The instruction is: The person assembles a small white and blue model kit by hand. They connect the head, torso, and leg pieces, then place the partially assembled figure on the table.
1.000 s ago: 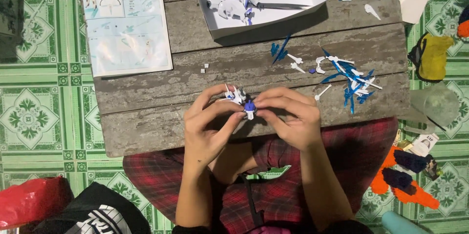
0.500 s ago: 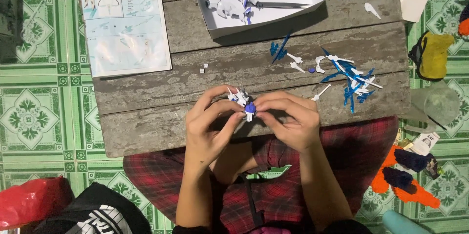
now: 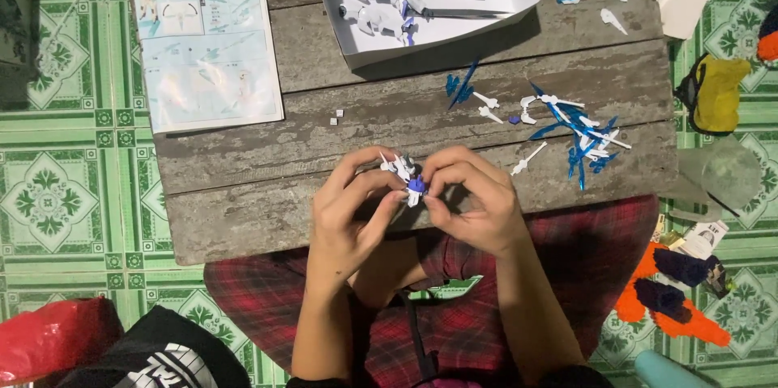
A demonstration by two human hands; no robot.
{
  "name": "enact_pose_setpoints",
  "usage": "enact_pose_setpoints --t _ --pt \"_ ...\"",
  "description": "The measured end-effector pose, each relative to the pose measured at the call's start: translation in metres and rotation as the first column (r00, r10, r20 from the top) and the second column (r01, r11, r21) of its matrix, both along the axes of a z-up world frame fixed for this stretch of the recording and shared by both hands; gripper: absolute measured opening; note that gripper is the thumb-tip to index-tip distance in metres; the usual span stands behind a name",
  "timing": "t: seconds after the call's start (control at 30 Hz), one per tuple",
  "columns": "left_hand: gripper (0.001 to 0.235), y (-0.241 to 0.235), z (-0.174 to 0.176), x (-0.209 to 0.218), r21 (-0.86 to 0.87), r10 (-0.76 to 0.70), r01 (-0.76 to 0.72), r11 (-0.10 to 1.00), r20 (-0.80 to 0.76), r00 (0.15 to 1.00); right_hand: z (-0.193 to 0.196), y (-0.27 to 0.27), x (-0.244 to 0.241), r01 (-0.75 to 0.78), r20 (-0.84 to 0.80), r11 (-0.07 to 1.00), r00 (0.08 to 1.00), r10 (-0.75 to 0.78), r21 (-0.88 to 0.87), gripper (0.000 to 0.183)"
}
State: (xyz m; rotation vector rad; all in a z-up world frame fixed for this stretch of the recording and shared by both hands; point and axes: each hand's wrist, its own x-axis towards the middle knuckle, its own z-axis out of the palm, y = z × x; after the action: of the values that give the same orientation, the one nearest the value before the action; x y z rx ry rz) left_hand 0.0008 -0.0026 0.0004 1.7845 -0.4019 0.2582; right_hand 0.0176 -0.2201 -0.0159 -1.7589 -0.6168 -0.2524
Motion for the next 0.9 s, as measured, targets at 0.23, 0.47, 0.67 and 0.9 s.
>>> enact_pose_setpoints --t 0.23,0.47,0.67,0.9 --pt "0.003 -0.001 0.0 -0.001 0.002 0.004 -0.004 1.0 -0.003 1.0 0.0 0.004 -0.002 0.071 0.032 0.993 0.997 -0.075 0.089 0.011" --pt "0.002 -0.003 0.008 0.001 0.042 0.007 -0.007 0.999 0.0 1.0 0.003 0.003 -0.001 0.037 0.022 0.993 0.999 -0.04 0.116 0.014" --pt "0.003 -0.003 0.008 0.001 0.055 0.007 -0.007 0.998 0.005 1.0 0.002 0.002 -0.002 0.07 0.032 0.993 0.997 -0.073 0.098 0.024" --pt "0.003 -0.004 0.009 0.001 0.07 0.027 -0.029 0.997 0.021 0.999 0.022 0.006 0.0 0.118 0.049 0.99 0.991 -0.122 0.076 0.051"
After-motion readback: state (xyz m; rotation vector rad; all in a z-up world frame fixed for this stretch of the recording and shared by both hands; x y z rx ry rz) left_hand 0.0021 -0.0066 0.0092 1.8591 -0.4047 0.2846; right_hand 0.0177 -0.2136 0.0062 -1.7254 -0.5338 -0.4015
